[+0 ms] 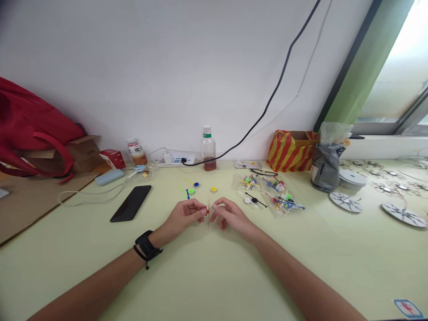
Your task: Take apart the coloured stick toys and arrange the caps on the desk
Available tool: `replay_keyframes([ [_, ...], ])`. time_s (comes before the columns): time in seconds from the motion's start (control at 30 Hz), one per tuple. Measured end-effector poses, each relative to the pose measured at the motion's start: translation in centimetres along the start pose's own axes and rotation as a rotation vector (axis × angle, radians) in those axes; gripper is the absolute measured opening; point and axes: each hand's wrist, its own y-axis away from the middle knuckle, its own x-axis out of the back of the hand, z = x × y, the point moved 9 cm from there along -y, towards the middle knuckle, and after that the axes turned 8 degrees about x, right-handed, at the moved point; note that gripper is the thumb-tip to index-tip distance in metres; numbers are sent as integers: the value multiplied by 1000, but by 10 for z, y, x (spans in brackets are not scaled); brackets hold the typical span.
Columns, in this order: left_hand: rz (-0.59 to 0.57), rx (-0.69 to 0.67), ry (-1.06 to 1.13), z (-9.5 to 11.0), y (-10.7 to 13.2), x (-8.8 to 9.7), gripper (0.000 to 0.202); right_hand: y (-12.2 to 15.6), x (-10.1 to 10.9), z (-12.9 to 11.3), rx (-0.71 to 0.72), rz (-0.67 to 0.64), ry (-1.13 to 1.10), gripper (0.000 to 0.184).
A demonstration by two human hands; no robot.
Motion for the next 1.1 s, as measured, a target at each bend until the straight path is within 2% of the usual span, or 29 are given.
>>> replay_keyframes([
  [0.13,-7,-8,-2,1,0,-1,31,0,3,2,4,2,64,47],
  [0.23,5,-5,3,-1,0,0,31,-1,3,2,8,-18,171,64],
  [0.37,-4,-5,3,-1,0,-1,32,0,4,-8,69,41,85,44],
  [0.47,-8,-10,4,0,0,-1,32,0,3,-12,108,29,113,42],
  [0.5,-4,-8,5,0,0,-1,32,0,2,-11,108,10,160,43],
  [0.6,10,5,5,-1,0,0,32,0,1,-8,89,-26,308,66],
  [0.63,11,9,6,-1,0,0,32,0,2,-8,94,-16,318,67],
  [0.73,-7,-5,14,1,0,-1,30,1,3,-14,154,36,229,46],
  [0.83,-16,-23,20,3,0,-2,28,1,3,-15,184,39,216,42],
  [0.87,-12,-19,20,2,0,-2,28,0,4,-13,181,30,253,44],
  [0.97,11,8,15,-1,-1,1,30,-3,8,-8,155,21,362,68],
  [1.0,14,13,11,-2,-1,1,31,-3,10,-7,152,34,369,68],
  [1.1,7,3,3,-1,-1,1,31,-2,12,-11,183,77,309,51],
])
